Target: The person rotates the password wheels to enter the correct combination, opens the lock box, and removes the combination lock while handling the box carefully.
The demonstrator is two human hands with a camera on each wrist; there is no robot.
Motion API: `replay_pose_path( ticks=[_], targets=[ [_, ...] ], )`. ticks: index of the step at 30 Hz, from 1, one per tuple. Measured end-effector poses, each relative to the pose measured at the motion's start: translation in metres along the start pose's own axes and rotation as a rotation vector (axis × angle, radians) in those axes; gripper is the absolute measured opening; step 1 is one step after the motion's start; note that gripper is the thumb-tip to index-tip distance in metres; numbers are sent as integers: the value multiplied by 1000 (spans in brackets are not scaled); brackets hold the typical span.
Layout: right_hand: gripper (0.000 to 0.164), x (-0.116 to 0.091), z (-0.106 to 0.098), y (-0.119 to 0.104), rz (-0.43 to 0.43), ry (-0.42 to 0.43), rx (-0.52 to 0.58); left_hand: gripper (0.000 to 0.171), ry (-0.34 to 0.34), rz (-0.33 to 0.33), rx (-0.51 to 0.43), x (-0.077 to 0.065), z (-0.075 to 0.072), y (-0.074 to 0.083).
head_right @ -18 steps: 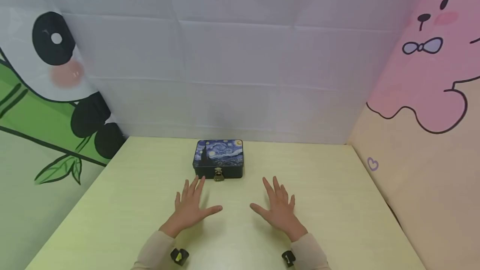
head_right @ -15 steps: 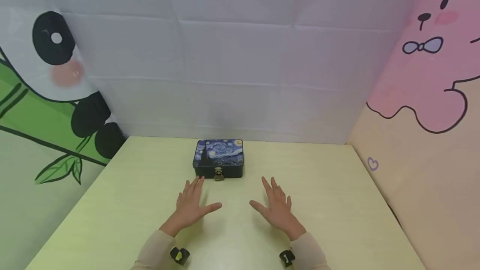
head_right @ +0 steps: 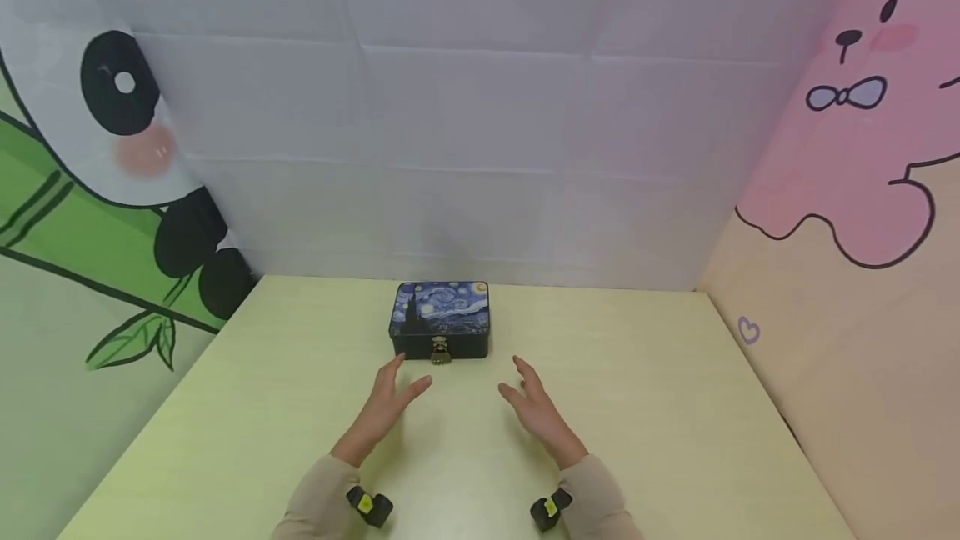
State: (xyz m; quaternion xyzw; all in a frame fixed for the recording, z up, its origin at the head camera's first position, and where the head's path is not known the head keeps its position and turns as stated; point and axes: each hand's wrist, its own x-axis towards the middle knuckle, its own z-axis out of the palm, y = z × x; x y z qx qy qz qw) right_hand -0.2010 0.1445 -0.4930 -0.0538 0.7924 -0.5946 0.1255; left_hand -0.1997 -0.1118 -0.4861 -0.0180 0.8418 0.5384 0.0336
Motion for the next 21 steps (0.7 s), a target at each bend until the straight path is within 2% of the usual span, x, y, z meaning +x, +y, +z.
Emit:
replay_pose_path(
  ticks=[7, 11, 16, 21],
  targets=[
    [61, 18, 14, 1, -8, -25, 232, 80, 14, -61, -209, 10, 6, 2],
    [57, 29, 23, 2, -25, -37, 327, 81, 2, -96, -307, 15, 8, 2],
    [60, 41, 36, 4, -24, -60, 455, 80, -35, -133, -447, 20, 10, -2],
    [61, 50, 49, 4, -27, -88, 541, 75, -5, -156, -631, 27, 14, -8]
  ],
)
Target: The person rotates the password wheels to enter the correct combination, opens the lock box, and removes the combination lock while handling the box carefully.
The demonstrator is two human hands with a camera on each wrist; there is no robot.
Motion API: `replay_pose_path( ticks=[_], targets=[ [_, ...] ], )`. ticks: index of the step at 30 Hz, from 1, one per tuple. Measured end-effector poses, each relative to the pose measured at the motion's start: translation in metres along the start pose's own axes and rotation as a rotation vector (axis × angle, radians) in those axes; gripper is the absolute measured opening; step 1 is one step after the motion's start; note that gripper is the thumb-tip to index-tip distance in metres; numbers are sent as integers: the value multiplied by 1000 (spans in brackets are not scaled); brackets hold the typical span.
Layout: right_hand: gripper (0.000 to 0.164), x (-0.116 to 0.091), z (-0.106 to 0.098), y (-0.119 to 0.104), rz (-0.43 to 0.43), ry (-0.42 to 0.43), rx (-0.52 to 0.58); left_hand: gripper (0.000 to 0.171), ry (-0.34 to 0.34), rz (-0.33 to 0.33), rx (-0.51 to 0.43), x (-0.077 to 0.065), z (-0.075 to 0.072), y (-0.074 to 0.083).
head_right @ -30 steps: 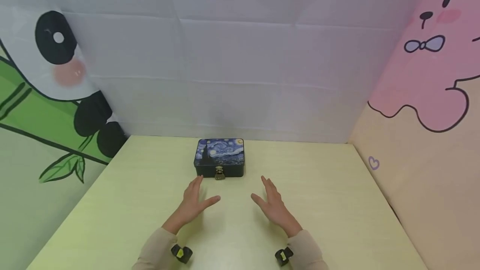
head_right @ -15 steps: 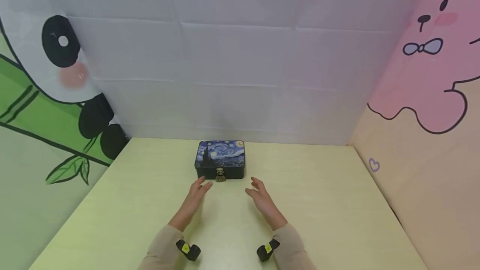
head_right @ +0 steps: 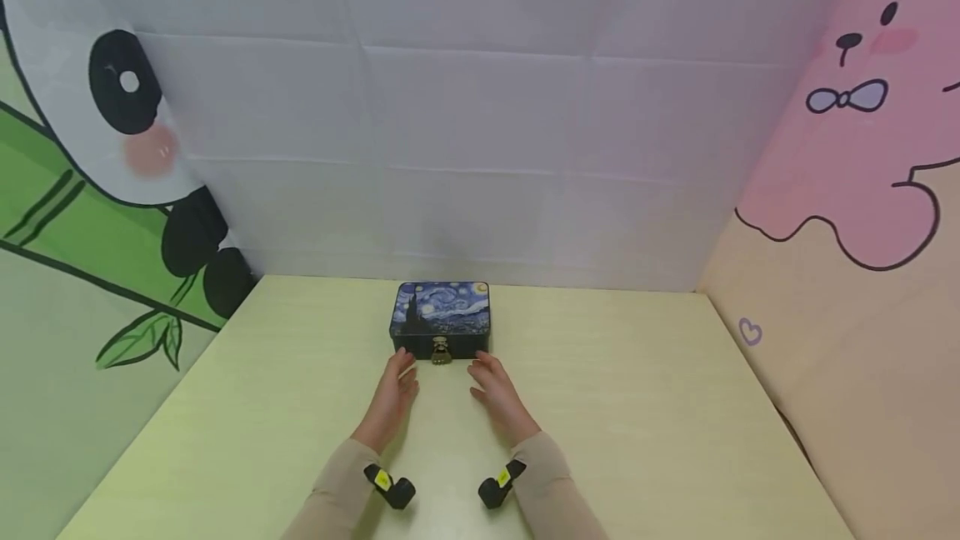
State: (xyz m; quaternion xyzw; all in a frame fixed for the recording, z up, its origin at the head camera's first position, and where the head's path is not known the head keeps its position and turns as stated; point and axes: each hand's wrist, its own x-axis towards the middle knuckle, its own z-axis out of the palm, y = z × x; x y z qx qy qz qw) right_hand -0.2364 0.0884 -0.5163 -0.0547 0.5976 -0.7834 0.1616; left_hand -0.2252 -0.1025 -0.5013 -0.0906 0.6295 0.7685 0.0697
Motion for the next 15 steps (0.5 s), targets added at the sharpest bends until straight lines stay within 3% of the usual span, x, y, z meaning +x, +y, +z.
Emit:
replay_pose_path(
  ticks=[7, 15],
  targets=[
    [60, 15, 12, 6, -4, 12, 51, 73, 8, 4, -192, 8, 2, -7],
    [55, 21, 19, 7, 29, 19, 171, 66, 26, 1, -230, 18, 1, -15]
  ],
)
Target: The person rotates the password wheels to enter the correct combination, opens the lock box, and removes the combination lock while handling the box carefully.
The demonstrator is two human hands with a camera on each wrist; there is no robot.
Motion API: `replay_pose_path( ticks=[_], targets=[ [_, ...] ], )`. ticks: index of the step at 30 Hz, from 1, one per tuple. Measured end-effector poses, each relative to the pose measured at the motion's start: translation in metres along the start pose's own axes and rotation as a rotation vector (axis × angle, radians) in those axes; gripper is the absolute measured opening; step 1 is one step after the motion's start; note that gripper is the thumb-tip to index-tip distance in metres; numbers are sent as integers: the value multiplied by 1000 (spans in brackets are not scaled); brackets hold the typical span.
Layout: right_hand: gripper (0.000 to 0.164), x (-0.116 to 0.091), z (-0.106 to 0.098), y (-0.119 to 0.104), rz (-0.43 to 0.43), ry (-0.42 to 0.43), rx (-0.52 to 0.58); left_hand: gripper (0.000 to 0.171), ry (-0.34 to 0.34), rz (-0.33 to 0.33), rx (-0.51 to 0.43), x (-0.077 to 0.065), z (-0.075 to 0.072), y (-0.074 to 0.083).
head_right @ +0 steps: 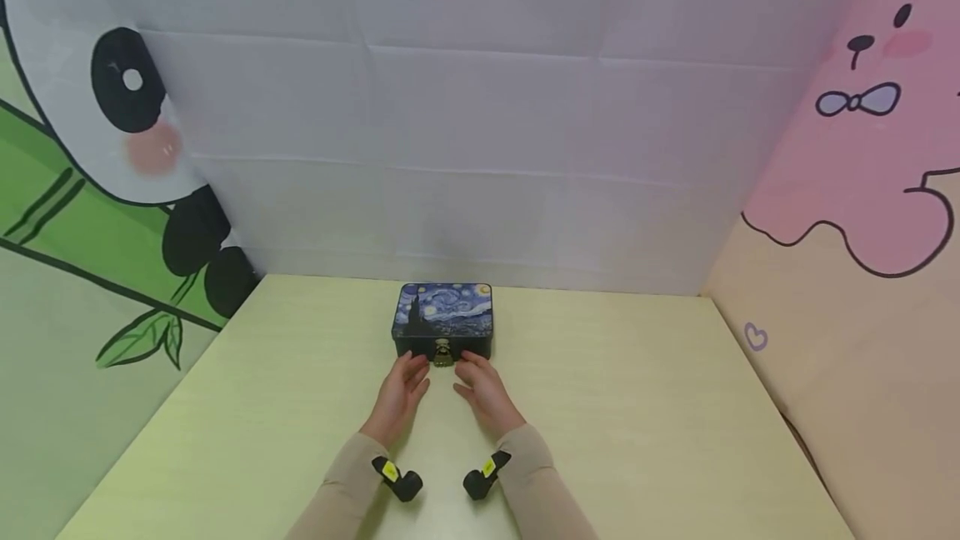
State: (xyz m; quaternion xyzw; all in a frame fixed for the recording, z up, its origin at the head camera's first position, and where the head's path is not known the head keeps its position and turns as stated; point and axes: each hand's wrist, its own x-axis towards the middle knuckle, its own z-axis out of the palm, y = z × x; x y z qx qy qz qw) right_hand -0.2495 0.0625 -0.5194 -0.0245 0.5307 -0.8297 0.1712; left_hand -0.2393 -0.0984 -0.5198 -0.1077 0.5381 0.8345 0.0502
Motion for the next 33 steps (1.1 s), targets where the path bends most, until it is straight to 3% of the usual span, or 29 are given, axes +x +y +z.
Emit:
replay_pose_path(
  ticks=[15, 28, 33],
  targets=[
    [52, 8, 1, -1, 23, -4, 19, 64, -10, -34, 76, 7, 4, 4],
    [50, 9, -2, -4, 55, 22, -42, 57, -7, -24, 261, 2, 4, 13],
    [48, 7, -4, -5, 62, 25, -68, 54, 5, -19, 245, 6, -2, 8]
  ],
)
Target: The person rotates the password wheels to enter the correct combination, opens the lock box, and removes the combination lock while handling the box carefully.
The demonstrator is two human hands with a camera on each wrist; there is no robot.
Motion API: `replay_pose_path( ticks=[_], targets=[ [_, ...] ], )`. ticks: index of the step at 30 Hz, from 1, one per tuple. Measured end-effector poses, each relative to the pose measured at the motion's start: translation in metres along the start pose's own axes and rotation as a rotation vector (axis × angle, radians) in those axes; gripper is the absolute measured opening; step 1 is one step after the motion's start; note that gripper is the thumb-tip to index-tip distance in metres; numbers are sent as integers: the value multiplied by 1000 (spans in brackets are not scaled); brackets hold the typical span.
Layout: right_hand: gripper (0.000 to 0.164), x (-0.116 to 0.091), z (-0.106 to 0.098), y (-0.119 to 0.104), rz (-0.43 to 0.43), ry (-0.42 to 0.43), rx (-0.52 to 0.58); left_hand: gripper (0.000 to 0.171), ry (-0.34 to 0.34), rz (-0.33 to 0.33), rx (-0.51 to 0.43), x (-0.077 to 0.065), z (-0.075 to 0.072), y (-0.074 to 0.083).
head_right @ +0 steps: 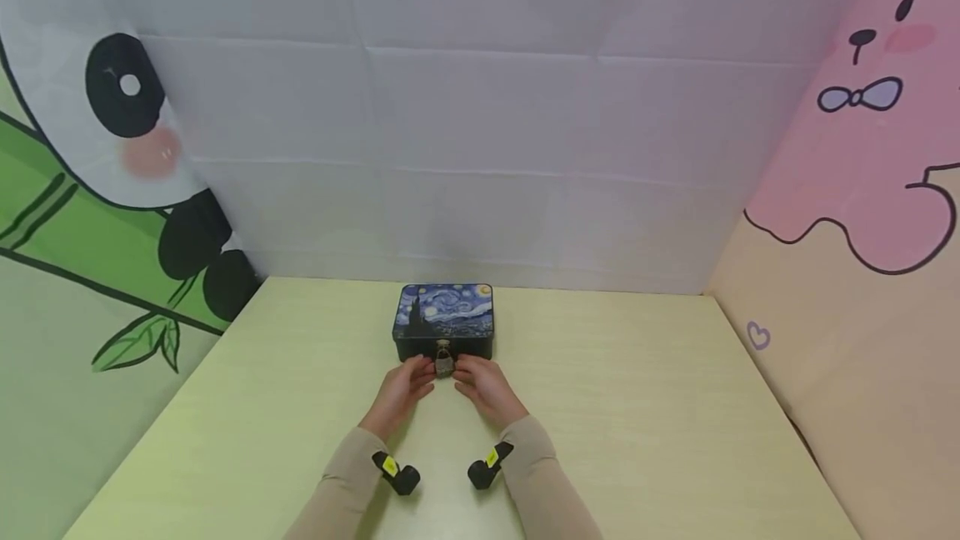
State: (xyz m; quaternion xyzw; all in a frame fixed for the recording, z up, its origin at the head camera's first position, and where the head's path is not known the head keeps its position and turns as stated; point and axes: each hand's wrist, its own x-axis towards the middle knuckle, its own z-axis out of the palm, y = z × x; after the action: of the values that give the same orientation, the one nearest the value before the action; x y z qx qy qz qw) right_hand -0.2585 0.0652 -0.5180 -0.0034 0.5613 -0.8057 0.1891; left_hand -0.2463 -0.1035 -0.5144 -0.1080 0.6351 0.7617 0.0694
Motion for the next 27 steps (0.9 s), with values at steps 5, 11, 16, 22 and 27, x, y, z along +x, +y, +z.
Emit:
replay_pose_path(
  ticks=[5, 11, 16, 22, 27],
  targets=[
    [47, 0, -4, 0, 10, -23, -4, 47, -1, 13, -48, 2, -3, -4],
    [44, 4, -6, 2, 26, -36, 11, 39, -21, 87, 2, 7, -5, -11],
    [45, 6, -4, 2, 25, -40, 27, 33, -1, 123, 29, 9, -6, -14],
    [43, 9, -3, 0, 32, -46, 0, 33, -8, 139, 46, 12, -9, -16],
    [43, 12, -2, -2, 12, -84, -74, 34, -25, 134, 18, 14, -12, -15]
  ],
)
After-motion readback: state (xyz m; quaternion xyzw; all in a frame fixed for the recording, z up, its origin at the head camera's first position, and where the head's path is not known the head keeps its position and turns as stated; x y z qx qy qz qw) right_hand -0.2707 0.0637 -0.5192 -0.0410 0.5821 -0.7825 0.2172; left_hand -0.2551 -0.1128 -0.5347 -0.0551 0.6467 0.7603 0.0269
